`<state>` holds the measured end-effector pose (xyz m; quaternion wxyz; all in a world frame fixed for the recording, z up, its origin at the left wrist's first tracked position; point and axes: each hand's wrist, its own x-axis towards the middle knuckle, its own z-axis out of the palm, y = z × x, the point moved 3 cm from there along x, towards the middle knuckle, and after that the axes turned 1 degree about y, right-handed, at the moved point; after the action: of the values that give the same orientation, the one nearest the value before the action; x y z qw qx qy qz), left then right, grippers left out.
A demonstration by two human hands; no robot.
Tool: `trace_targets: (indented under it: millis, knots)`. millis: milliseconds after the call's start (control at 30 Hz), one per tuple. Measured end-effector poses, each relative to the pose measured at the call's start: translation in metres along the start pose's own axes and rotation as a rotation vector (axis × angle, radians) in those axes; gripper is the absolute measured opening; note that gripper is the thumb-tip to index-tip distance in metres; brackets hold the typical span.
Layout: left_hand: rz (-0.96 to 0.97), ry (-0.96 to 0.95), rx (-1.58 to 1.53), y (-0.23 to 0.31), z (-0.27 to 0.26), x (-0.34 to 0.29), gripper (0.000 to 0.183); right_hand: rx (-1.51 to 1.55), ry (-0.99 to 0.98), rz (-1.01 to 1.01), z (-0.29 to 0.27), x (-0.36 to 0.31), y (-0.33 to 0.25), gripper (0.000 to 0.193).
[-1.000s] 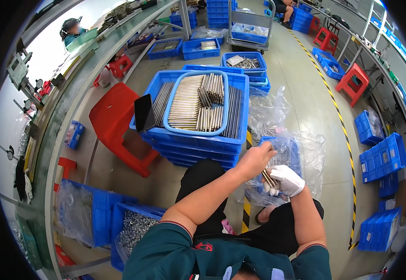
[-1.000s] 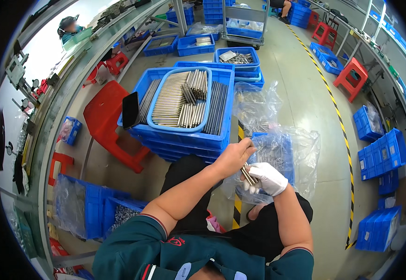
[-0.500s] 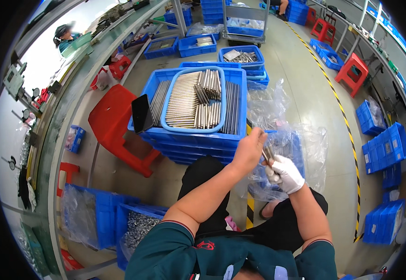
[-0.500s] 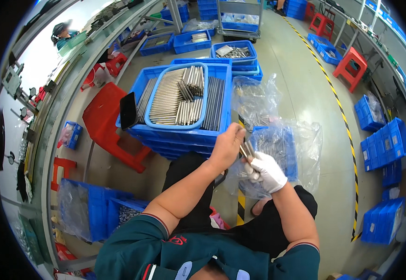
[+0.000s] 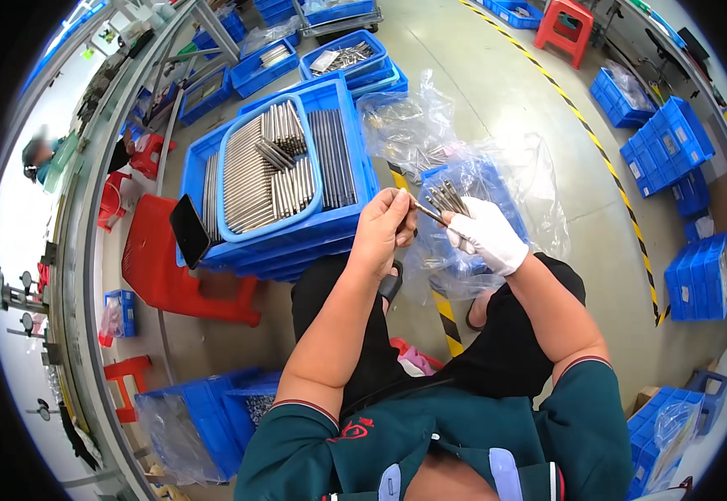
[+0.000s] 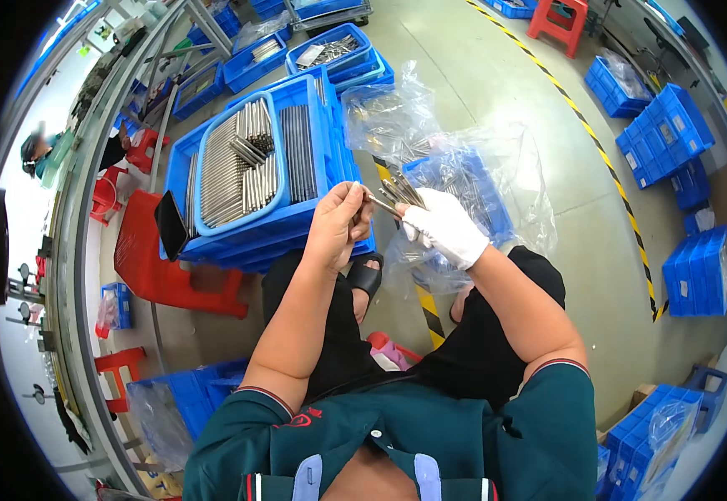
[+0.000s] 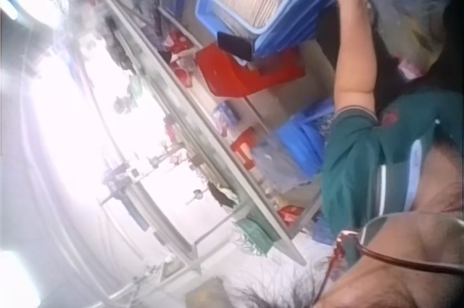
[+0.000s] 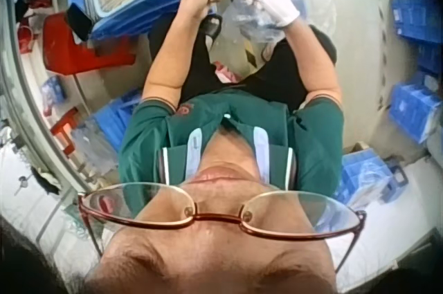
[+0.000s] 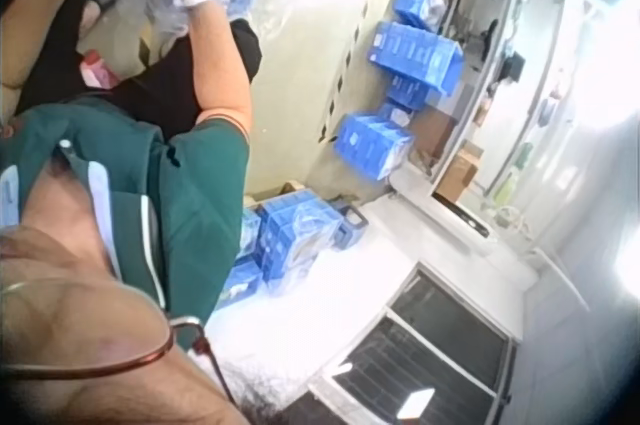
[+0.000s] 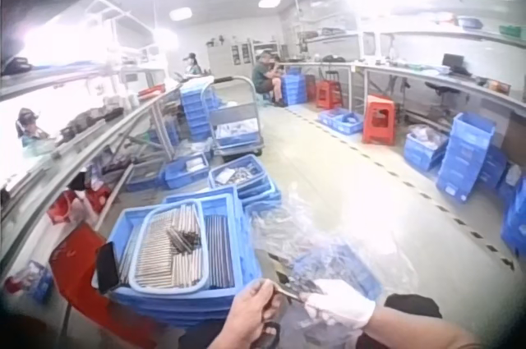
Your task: The person picks up small metal rods from a plastic bag and places them into a blue crate. They repeat this process, handling the rods one by one or in small groups, and arranging them in the crate.
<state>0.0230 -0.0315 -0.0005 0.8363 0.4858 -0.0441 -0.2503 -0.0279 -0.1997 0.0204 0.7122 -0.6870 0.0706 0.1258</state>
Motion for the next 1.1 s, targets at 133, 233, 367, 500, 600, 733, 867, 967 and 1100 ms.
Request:
trace_targets:
  millis: [133,233,367,500,600,733,867,967,1100]
  knots:
    - [-0.047,-0.045,-0.047,-0.002,0.0,-0.001,0.02,-0.212,0.062,-0.063,-0.003,-0.002,-0.005,0.023]
    - [-0.053,-0.059,-0.051,-0.003,0.001,-0.001,0.02,-0.302,0.076,-0.109,-0.005,-0.003,-0.005,0.024]
    - [-0.064,-0.086,-0.068,-0.004,0.001,0.0,0.019,-0.341,0.056,-0.15,-0.006,-0.006,-0.008,0.024]
    - [-0.057,-0.096,-0.084,-0.002,0.002,0.0,0.017,-0.376,0.071,-0.164,-0.005,-0.008,-0.012,0.024]
    - [-0.069,-0.15,-0.192,-0.007,-0.001,0.002,0.016,-0.357,0.085,-0.206,-0.004,-0.009,-0.011,0.024]
    - [-0.085,-0.107,-0.127,-0.011,0.002,-0.001,0.018,-0.393,0.085,-0.256,-0.003,-0.007,-0.009,0.024]
    - [0.113,0.032,0.271,-0.001,0.005,-0.004,0.021,-0.329,0.046,-0.158,-0.004,-0.006,-0.011,0.024]
    - [0.303,0.116,0.429,0.005,0.002,-0.008,0.023,-0.217,0.002,-0.081,-0.006,-0.006,-0.014,0.023]
    - [0.307,0.176,0.323,0.014,0.001,-0.01,0.025,-0.184,-0.016,-0.07,-0.012,-0.006,-0.012,0.025]
